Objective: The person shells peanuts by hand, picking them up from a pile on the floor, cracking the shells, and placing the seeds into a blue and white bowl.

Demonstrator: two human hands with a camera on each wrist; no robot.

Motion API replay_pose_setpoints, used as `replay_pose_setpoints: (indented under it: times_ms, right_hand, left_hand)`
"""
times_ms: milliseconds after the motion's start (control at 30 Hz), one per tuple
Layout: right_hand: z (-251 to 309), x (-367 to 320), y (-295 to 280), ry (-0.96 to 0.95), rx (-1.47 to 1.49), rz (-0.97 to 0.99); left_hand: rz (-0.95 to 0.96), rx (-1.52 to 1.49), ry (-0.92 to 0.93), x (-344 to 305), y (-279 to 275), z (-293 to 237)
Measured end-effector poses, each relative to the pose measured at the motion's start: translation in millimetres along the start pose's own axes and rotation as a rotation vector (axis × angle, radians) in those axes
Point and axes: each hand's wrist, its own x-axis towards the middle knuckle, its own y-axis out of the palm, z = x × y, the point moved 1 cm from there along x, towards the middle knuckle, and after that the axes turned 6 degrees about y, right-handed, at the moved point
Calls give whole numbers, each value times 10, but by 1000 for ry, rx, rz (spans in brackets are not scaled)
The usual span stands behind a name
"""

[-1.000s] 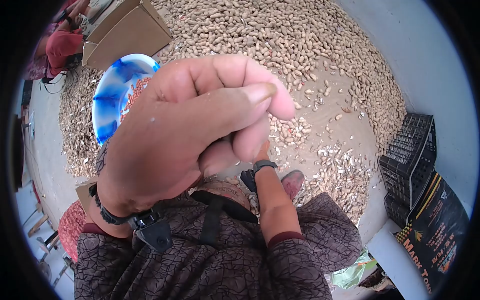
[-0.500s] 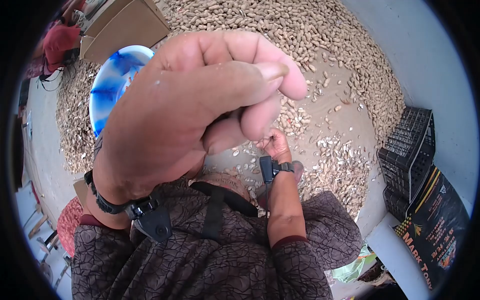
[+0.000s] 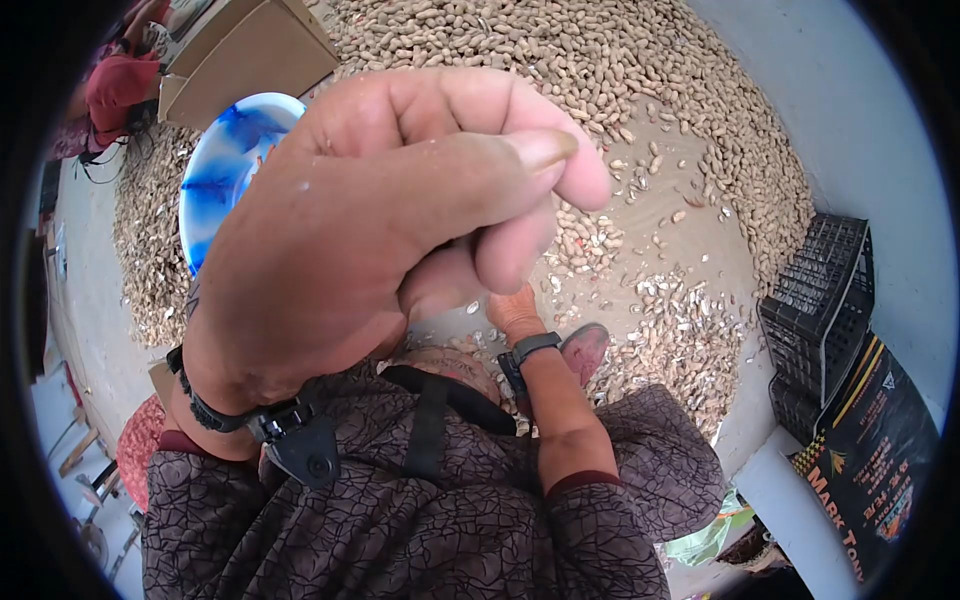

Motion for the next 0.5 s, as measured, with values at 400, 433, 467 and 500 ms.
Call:
replay_pose_setpoints:
  times_ms: [400, 433, 467, 500]
  right_hand:
    - [-56, 55, 195, 24, -95, 68]
    - [-69, 52, 214, 27, -105, 72]
    - [-103, 48, 244, 28, -106, 70]
    - [-127, 42, 222, 76, 109, -33]
  left_hand:
    - [63, 281, 325, 46, 13, 92]
    - [79, 315, 373, 51, 12, 103]
    - [95, 348, 421, 50, 20, 106]
    - [111, 380, 473, 46, 35, 97]
